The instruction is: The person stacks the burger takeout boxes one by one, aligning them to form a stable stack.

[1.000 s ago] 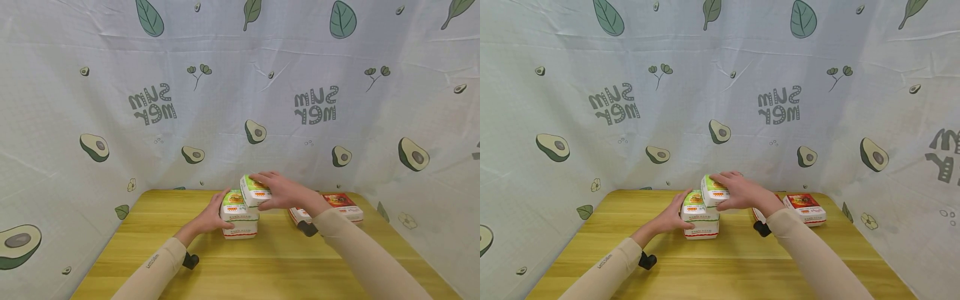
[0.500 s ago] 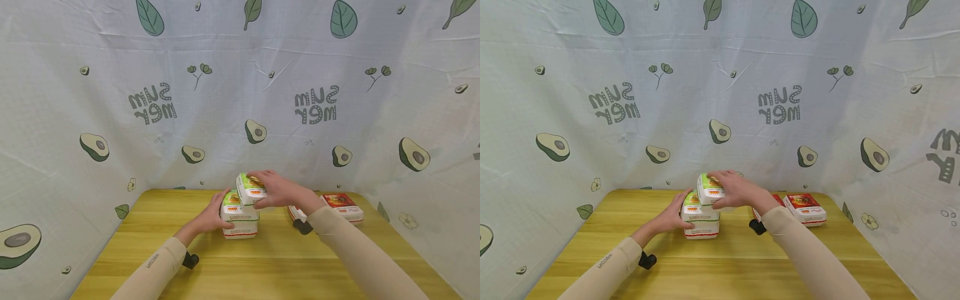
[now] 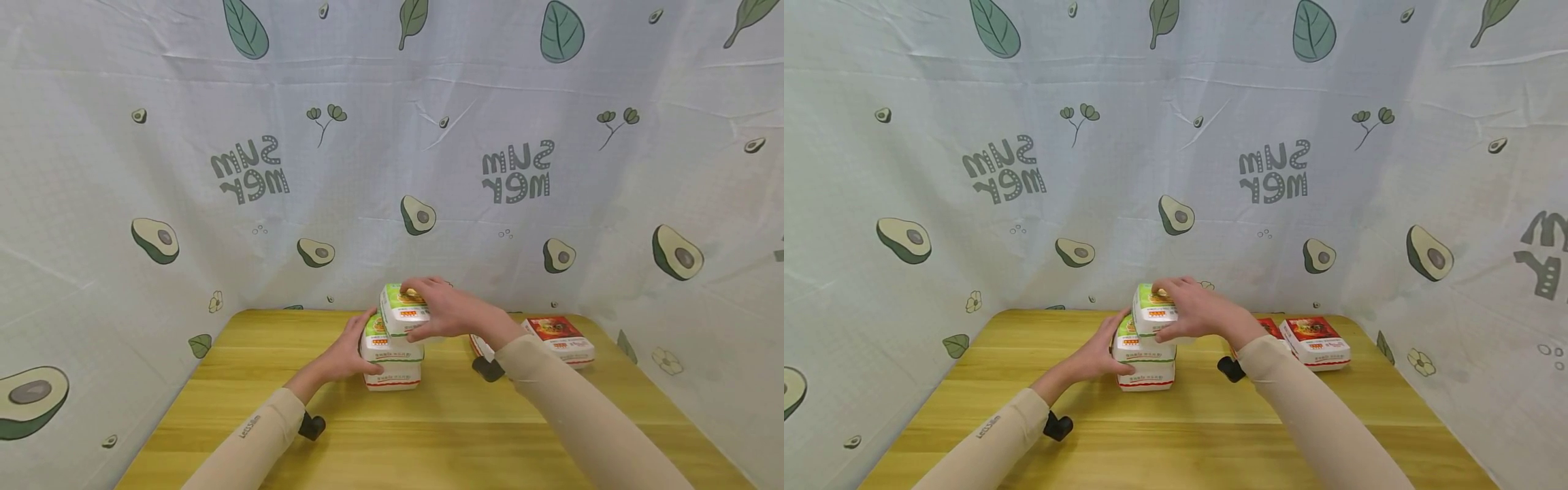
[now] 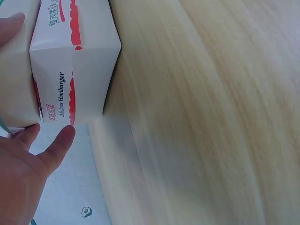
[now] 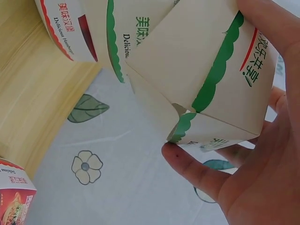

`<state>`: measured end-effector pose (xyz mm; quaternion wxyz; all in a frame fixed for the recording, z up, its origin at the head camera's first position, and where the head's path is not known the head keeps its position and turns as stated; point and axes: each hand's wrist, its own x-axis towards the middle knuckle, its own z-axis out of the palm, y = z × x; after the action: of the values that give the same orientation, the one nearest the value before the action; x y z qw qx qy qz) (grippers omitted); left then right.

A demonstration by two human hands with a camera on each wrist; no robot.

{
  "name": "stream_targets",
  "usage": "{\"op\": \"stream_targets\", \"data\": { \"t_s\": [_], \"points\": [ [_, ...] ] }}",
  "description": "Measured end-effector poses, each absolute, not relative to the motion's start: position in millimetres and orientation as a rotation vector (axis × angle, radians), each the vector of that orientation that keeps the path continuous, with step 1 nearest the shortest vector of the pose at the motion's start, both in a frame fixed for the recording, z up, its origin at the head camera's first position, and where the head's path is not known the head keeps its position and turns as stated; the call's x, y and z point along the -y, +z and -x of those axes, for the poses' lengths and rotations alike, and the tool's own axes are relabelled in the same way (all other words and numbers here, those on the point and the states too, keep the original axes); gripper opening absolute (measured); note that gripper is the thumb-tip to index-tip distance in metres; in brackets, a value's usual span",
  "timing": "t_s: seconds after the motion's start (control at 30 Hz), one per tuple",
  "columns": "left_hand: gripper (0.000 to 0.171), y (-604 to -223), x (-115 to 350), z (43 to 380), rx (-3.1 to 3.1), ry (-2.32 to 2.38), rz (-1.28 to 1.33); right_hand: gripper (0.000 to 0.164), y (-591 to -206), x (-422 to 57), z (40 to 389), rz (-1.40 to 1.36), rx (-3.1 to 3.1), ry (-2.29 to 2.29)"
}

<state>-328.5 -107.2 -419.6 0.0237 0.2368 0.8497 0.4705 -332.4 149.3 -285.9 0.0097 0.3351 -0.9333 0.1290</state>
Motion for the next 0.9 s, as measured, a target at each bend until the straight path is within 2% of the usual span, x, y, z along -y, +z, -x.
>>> {"op": "stream_targets", "data": {
  "t_s": [0.5,0.9],
  "points": [
    [0.123,-418.4,107.6,328.0,-2.648,1.405,-0.721,0.074,-289.2,-150.1,334.8,-1.126,2.865,0.383],
    [0.123,-417.9,107.3,328.4,-2.629,1.436,-0.730,0.087,-286.9,-153.1,331.1,-1.139,2.952,0.364]
  ]
}}
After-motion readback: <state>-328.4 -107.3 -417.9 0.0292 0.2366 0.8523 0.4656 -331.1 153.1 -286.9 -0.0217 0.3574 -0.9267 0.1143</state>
